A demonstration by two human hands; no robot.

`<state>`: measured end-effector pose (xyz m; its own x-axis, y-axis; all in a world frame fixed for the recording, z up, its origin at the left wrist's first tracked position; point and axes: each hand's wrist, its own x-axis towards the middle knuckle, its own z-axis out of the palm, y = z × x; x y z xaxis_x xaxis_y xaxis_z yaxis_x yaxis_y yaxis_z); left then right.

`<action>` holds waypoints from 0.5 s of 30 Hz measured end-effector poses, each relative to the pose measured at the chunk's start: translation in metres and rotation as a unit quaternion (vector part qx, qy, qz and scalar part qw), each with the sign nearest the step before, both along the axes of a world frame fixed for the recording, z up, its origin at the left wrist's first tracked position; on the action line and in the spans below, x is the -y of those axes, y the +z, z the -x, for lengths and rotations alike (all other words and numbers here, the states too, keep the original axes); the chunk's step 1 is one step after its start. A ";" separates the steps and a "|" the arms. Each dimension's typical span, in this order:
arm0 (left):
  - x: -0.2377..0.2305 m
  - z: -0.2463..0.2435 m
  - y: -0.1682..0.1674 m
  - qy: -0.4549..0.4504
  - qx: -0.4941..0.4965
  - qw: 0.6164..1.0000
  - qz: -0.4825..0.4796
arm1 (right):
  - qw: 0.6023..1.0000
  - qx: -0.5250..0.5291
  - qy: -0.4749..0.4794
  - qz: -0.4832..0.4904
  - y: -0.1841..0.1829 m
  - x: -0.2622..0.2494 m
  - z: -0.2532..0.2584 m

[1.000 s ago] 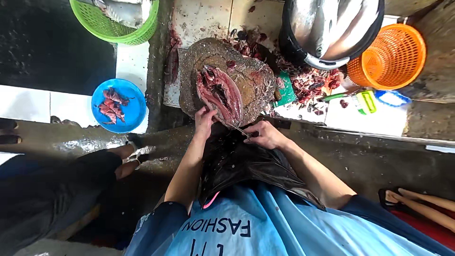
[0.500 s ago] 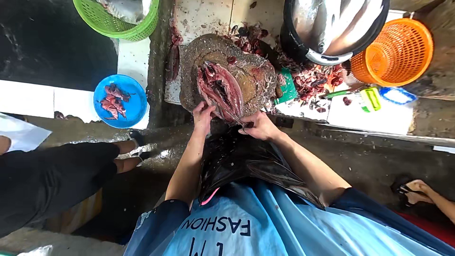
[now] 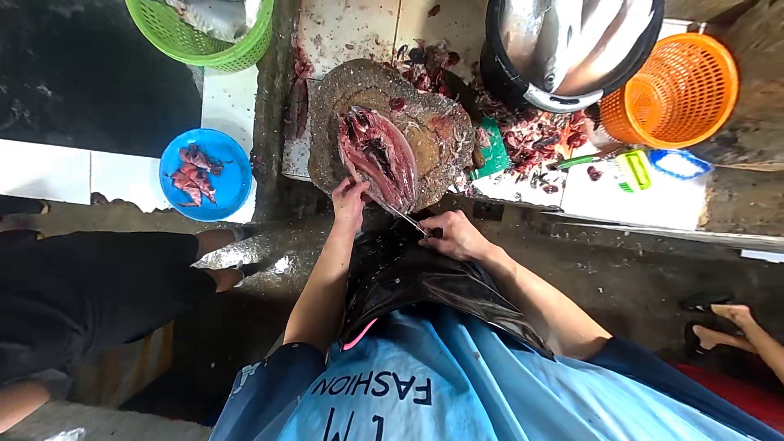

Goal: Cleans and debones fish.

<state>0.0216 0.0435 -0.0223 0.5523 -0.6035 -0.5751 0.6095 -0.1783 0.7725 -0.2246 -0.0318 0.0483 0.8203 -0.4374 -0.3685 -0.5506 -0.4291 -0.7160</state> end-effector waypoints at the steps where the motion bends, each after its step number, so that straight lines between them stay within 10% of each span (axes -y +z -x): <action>1: 0.000 0.000 0.001 -0.003 -0.003 1.000 0.003 | 1.000 0.011 -0.018 0.010 0.002 0.000 0.003; 7: -0.006 -0.002 -0.003 0.007 -0.008 1.000 0.006 | 0.976 0.039 -0.172 0.132 0.003 0.003 0.023; 15: -0.012 -0.006 0.001 -0.053 -0.003 0.999 0.011 | 0.991 0.055 -0.120 -0.014 -0.010 0.007 0.018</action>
<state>0.0273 0.0555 -0.0215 0.4807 -0.6712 -0.5642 0.5924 -0.2257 0.7733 -0.2429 -0.0387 0.0386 0.7293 -0.6158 -0.2982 -0.5528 -0.2733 -0.7872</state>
